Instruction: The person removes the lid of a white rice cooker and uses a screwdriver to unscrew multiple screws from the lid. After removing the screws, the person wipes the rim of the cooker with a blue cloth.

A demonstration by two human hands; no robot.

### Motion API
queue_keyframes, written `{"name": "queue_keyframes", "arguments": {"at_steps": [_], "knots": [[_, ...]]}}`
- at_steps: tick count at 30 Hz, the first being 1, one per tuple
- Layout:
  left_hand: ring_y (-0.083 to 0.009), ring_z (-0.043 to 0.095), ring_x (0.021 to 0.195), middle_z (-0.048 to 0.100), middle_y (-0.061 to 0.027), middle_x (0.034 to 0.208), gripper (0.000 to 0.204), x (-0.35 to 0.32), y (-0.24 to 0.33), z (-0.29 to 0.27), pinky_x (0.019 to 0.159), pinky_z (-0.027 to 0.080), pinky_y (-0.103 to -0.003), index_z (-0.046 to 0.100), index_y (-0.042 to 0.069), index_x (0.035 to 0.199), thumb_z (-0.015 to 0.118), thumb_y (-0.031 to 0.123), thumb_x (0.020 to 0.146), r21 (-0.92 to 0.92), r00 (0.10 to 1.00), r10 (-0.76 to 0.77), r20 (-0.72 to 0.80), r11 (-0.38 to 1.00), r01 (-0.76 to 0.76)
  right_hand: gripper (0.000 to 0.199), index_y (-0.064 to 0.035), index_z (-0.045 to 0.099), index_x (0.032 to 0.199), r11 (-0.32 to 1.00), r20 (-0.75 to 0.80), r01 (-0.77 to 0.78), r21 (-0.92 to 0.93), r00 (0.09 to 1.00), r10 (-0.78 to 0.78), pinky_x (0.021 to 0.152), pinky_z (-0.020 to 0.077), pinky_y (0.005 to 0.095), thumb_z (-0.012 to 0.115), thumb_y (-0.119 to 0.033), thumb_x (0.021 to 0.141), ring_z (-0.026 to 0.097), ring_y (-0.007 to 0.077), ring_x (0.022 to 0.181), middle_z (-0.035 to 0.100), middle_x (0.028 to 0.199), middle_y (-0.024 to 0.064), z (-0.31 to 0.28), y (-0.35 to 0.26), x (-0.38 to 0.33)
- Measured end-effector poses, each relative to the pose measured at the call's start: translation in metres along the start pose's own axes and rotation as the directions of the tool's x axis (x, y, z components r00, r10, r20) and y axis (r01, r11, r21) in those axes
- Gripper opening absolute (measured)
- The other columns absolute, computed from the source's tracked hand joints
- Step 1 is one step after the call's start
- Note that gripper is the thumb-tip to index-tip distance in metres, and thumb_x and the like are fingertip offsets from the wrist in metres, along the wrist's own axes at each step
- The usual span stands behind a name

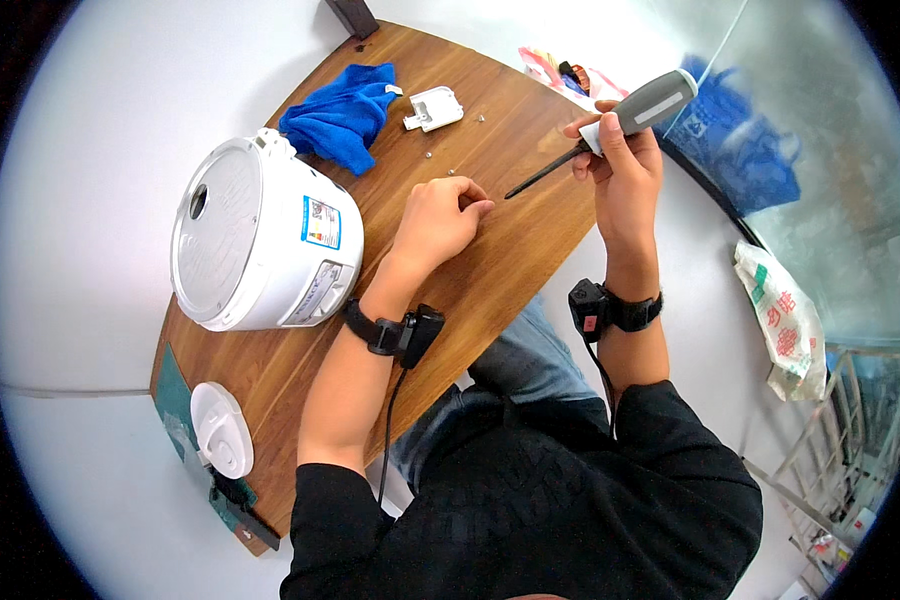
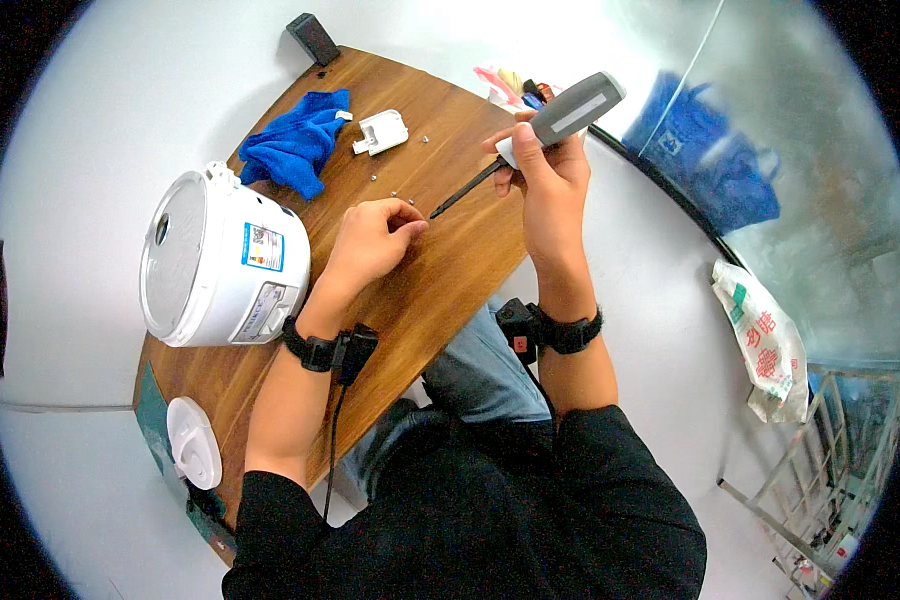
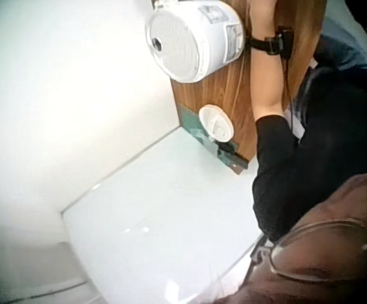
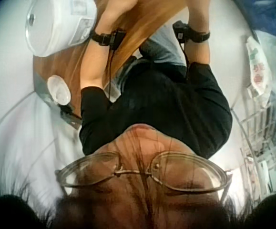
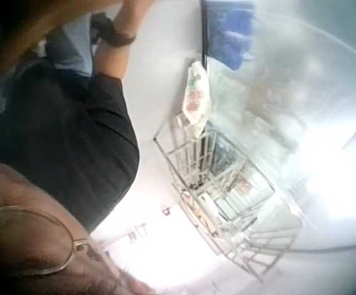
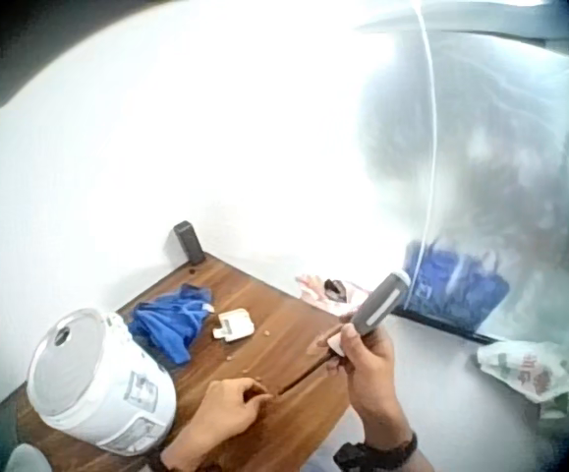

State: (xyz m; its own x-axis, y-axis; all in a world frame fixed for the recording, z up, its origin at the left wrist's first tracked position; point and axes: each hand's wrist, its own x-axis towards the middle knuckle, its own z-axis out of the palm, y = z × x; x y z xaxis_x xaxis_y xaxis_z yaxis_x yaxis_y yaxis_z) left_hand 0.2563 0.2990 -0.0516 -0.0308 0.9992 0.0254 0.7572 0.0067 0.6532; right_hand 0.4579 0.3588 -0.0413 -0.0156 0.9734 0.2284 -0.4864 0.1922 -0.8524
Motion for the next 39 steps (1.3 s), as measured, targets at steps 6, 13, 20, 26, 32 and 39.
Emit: {"name": "queue_keyframes", "arguments": {"at_steps": [6,13,20,26,32,39], "knots": [[-0.0269,0.071,0.078,0.073,-0.0156,0.088,0.012,0.011,-0.003,0.013,0.073,0.054,-0.035,0.074,0.002,0.092,0.072,0.006,0.081,0.071,0.996,0.064,-0.068,0.996,-0.059,0.022,-0.0036,0.057,0.114,0.995,0.035,-0.064,0.073,0.998,0.061,0.057,0.0469,0.0246,0.056,-0.022,0.103,0.057,0.0118,0.064,0.069,0.092,0.0135,-0.008,0.018,0.006],[-0.0285,0.068,0.079,0.07,-0.0148,0.088,0.013,0.019,-0.001,0.024,0.073,0.054,-0.036,0.076,0.004,0.09,0.071,0.003,0.078,0.056,0.995,0.051,-0.086,0.997,-0.046,0.022,-0.0029,0.055,0.113,0.997,0.021,-0.054,0.049,0.998,0.053,0.055,0.0475,0.0246,0.06,-0.021,0.1,0.057,0.0113,0.062,0.069,0.088,0.012,-0.005,0.021,0.008],[-0.0306,0.064,0.089,0.068,-0.0141,0.087,0.009,0.021,-0.01,0.032,0.085,0.05,-0.039,0.077,0.007,0.084,0.073,0.006,0.076,0.07,0.992,0.059,-0.115,0.996,-0.051,0.021,-0.0034,0.056,0.114,0.999,0.011,-0.036,-0.017,0.999,0.036,0.058,0.0481,0.0252,0.058,-0.02,0.102,0.058,0.0117,0.066,0.069,0.092,0.0126,-0.011,0.022,0.007],[-0.0294,0.066,0.085,0.068,-0.0132,0.086,0.012,0.018,-0.009,0.031,0.08,0.052,-0.039,0.077,0.007,0.088,0.074,0.007,0.076,0.022,0.994,0.035,-0.107,0.999,-0.033,0.021,-0.004,0.056,0.114,0.999,0.013,-0.035,-0.026,0.999,0.036,0.058,0.0484,0.0253,0.058,-0.021,0.101,0.058,0.0116,0.066,0.069,0.091,0.0121,-0.01,0.018,0.005],[-0.0265,0.068,0.08,0.068,-0.013,0.087,0.023,-0.015,-0.001,-0.006,0.072,0.054,-0.035,0.073,0.005,0.101,0.076,0.006,0.078,-0.008,0.988,0.059,-0.14,0.998,-0.06,0.022,-0.0035,0.059,0.114,0.999,0.05,-0.005,-0.046,0.999,0.007,0.06,0.0481,0.0251,0.058,-0.021,0.101,0.062,0.0128,0.073,0.069,0.092,0.012,0.0,0.01,0.004],[-0.025,0.066,0.079,0.069,-0.011,0.088,0.024,-0.131,0.034,-0.097,0.071,0.053,-0.033,0.073,0.003,0.097,0.079,0.002,0.074,-0.023,0.96,0.25,-0.127,0.967,-0.254,0.024,-0.0032,0.06,0.114,0.991,0.29,0.123,-0.047,0.951,-0.104,0.067,0.0477,0.0263,0.056,-0.024,0.102,0.068,0.0189,0.089,0.071,0.091,0.0129,0.057,-0.008,-0.005]]}}
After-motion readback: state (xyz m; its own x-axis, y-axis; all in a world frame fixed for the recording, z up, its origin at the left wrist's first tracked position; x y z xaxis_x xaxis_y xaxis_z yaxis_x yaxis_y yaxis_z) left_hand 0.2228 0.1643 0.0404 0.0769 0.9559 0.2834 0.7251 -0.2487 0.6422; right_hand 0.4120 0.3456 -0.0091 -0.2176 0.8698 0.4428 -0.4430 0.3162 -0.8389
